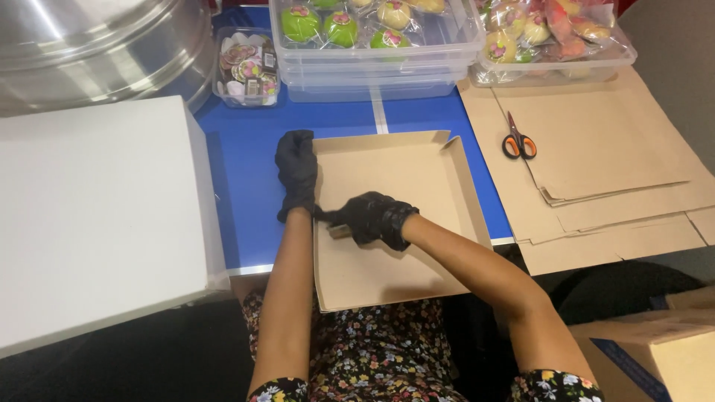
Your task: Assembling a cardboard pastry box by folding the sides and stapling the corners together.
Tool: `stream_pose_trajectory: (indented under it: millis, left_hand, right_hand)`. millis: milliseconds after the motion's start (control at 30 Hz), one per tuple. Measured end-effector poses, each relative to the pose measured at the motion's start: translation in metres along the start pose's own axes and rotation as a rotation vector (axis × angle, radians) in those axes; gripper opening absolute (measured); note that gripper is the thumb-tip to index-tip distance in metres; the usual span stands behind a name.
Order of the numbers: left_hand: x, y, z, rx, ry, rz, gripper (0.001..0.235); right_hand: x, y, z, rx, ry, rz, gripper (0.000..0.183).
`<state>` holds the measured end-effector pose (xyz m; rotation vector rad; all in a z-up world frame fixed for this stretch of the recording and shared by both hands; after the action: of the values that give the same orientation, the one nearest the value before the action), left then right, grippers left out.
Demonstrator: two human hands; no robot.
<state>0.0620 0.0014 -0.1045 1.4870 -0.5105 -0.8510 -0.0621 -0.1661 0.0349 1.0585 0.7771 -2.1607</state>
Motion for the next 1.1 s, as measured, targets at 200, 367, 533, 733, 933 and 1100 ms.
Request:
stream_pose_trajectory:
  millis: [200, 367, 533, 733, 933, 1100]
  left_hand:
    - [-0.002, 0.015, 0.008, -0.086, 0.014, -0.022, 0.014]
    - [-0.008, 0.020, 0.010, -0.125, 0.004, -0.036, 0.012]
    - [-0.010, 0.010, 0.002, -0.149, -0.037, -0.021, 0.011]
    - [-0.016, 0.021, 0.009, -0.022, -0.138, 0.086, 0.016]
    - [-0.011, 0.019, 0.003, -0.058, -0.112, 0.107, 0.018]
    - [-0.016, 0.029, 0.010, -0.271, -0.089, -0.106, 0.020]
  right_hand:
    - [-0.009, -0.015, 0.021, 0.021, -0.057, -0.150, 0.067]
    - [-0.024, -0.029, 0.038, 0.092, -0.059, -0.201, 0.065]
    - [-0.056, -0.024, 0.053, 0.113, -0.093, -0.187, 0.067]
    - [-0.045, 0.043, -0.019, 0.139, 0.141, -0.086, 0.088]
    - [-0.056, 0.034, -0.039, 0.081, 0.207, -0.097, 0.089]
    - [-0.067, 0.015, -0.021, 0.123, 0.187, -0.039, 0.082]
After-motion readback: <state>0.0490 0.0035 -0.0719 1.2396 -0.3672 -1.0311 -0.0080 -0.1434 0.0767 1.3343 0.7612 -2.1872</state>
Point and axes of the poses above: each hand's wrist, its own z-axis away from the middle knuckle, its own x-axis out of the palm, y = z × x, the point moved 3 cm from there along -z, towards the middle knuckle, and after that the axes turned 12 degrees about -x, right-handed, at the moved point
